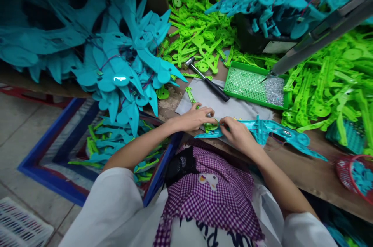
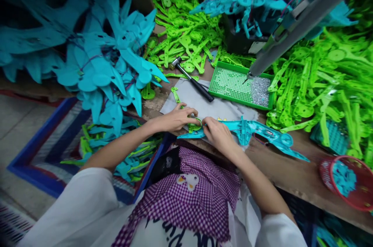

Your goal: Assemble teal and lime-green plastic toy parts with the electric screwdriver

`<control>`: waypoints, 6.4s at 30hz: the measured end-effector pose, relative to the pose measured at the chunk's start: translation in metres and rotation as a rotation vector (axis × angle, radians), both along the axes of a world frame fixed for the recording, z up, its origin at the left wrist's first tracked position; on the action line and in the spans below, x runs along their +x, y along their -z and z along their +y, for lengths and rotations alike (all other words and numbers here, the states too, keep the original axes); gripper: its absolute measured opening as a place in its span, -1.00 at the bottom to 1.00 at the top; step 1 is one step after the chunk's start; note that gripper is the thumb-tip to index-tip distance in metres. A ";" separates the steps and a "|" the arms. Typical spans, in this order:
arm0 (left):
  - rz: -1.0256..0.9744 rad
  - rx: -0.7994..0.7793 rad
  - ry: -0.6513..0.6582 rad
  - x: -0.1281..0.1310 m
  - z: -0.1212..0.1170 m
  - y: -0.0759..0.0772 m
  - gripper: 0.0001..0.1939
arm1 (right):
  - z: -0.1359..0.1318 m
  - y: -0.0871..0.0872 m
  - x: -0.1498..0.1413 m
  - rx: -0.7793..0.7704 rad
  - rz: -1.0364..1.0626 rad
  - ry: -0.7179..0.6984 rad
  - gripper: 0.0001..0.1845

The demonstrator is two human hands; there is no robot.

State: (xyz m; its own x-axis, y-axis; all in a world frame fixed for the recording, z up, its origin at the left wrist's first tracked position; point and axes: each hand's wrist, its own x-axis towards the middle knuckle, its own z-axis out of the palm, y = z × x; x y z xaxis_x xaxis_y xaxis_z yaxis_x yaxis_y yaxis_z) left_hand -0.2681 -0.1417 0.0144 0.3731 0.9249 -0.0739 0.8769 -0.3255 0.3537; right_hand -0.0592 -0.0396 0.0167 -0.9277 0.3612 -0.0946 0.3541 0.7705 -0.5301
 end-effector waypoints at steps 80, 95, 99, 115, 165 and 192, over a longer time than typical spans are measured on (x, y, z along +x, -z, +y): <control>0.215 -0.095 0.197 0.006 0.020 -0.023 -0.28 | 0.061 -0.005 0.021 -0.086 -0.269 0.350 -0.88; -0.264 0.433 -0.668 0.018 -0.029 0.040 -0.42 | 0.003 0.009 0.057 0.317 0.119 0.323 -0.60; -0.336 0.507 -0.779 0.020 -0.033 0.041 -0.45 | -0.011 0.010 0.051 0.229 0.251 0.409 -0.62; -0.331 0.442 -0.928 -0.011 -0.033 0.035 -0.72 | 0.002 -0.027 -0.088 -0.278 0.465 0.141 -0.79; -0.763 -0.023 -0.662 -0.068 0.000 0.027 -0.56 | -0.026 0.029 -0.048 0.199 0.188 -0.031 -0.69; -0.699 0.136 -0.565 -0.067 -0.001 0.038 -0.61 | -0.015 0.010 -0.007 0.047 0.450 0.176 -0.68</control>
